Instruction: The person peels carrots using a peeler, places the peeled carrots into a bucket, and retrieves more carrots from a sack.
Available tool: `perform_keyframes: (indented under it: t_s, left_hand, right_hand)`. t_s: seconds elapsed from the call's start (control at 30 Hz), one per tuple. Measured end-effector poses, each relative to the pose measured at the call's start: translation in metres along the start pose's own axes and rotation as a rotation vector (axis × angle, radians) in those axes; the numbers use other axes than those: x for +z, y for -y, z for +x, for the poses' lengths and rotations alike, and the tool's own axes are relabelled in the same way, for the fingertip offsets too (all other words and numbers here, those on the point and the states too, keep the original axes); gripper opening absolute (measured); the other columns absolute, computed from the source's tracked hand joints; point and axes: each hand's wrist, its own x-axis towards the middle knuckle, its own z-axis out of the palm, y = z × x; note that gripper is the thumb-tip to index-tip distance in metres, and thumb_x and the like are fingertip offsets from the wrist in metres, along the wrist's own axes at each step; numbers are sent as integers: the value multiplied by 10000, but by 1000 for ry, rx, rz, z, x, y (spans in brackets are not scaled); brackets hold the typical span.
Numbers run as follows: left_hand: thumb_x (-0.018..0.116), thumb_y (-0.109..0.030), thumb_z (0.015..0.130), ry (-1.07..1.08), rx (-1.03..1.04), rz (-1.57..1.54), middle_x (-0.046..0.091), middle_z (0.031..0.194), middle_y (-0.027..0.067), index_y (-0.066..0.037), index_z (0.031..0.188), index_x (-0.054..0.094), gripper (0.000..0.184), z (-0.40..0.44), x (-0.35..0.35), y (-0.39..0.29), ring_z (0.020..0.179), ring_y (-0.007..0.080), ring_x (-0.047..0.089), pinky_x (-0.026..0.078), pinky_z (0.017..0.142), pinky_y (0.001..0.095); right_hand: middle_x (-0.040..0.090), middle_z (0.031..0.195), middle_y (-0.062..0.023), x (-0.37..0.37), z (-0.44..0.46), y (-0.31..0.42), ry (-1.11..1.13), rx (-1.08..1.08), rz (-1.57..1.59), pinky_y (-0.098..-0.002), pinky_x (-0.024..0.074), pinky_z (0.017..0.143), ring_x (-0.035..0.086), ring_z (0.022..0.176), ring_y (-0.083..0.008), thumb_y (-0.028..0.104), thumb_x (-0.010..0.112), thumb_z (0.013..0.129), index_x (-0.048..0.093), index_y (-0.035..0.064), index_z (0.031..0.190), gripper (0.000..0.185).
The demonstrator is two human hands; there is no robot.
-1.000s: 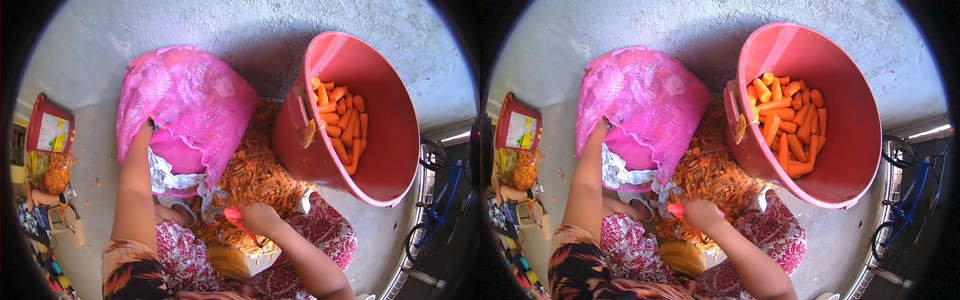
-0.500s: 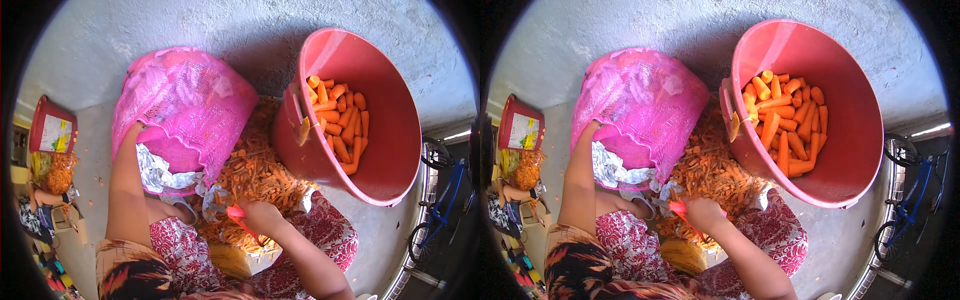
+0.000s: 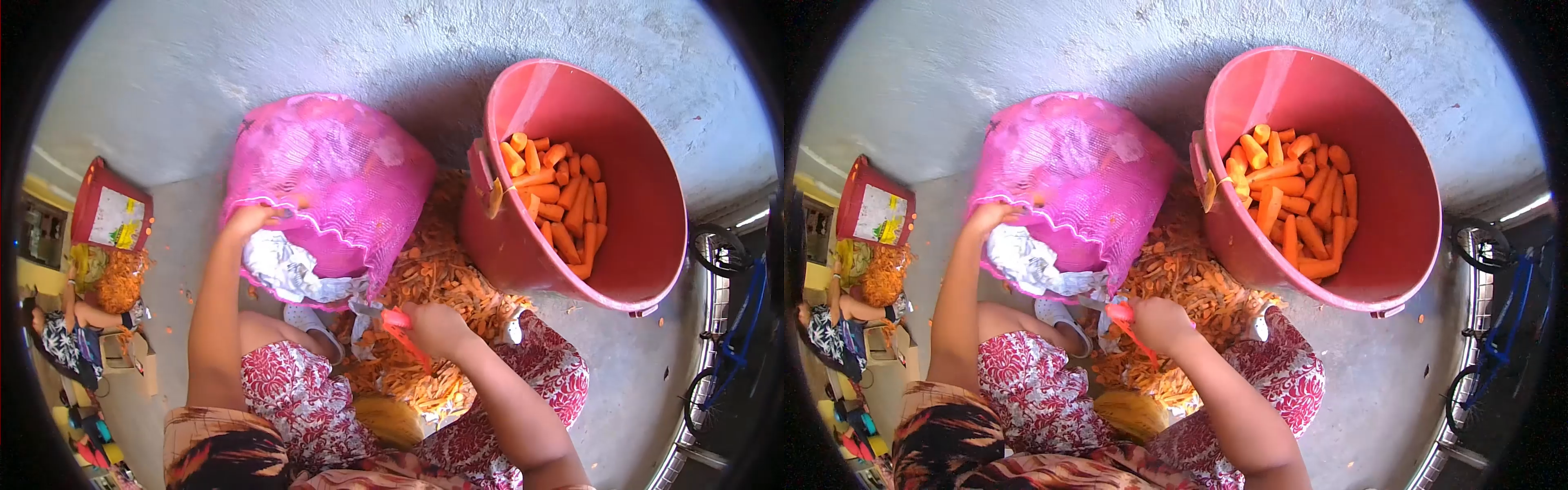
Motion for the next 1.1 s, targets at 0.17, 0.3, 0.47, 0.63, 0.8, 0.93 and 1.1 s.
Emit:
perform_keyframes:
  t_s: [0.17,0.3,0.47,0.63,0.8,0.93,1.1]
  left_hand:
    - [613,-122,725,30,148,-121,579,822,47,-28,957,545,259,-106,40,-60,728,124,553,458,625,236]
    - [621,-174,732,-3,325,-536,556,865,46,-49,957,522,276,-132,50,-34,745,166,553,471,648,324]
    - [633,-339,720,361,-25,-1356,547,756,55,-100,815,524,279,-152,114,-21,728,225,563,478,639,410]
    - [537,-352,788,410,-203,-1694,521,874,132,-55,918,477,329,-193,191,-16,822,247,531,469,721,360]
    - [470,-306,825,657,-265,-1662,547,820,104,-56,962,487,285,-226,218,-18,770,211,540,488,663,368]
    - [409,-368,843,658,-299,-1476,564,795,26,-158,965,522,268,-259,224,-35,662,159,544,418,478,246]
    - [401,-420,840,737,-263,-1437,570,729,-24,-195,940,547,286,-279,224,-33,620,101,526,407,468,267]
  right_hand:
    - [589,782,-167,-3,-2,-2,-73,-9,-31,-414,451,665,574,754,-323,165,475,730,515,44,866,186]
    - [582,797,-186,-9,-11,-4,-146,-29,88,-423,433,678,559,773,-347,196,486,735,522,31,863,212]
    - [577,770,-188,-16,-28,7,-291,-54,378,-379,428,661,566,740,-320,177,525,748,538,14,883,212]
    - [557,673,-102,-8,-45,18,-632,-29,751,-293,418,607,517,627,-142,171,505,807,534,1,870,184]
    - [531,707,0,-8,-70,54,-990,-87,1044,-217,390,556,456,617,-58,149,479,851,528,-2,839,159]
    - [547,695,-45,15,-80,69,-1157,11,1071,-262,411,568,485,625,-89,117,466,835,524,0,871,136]
    - [527,652,-50,26,-96,84,-1232,-8,1019,-270,402,551,472,602,-98,97,451,835,508,-2,817,116]
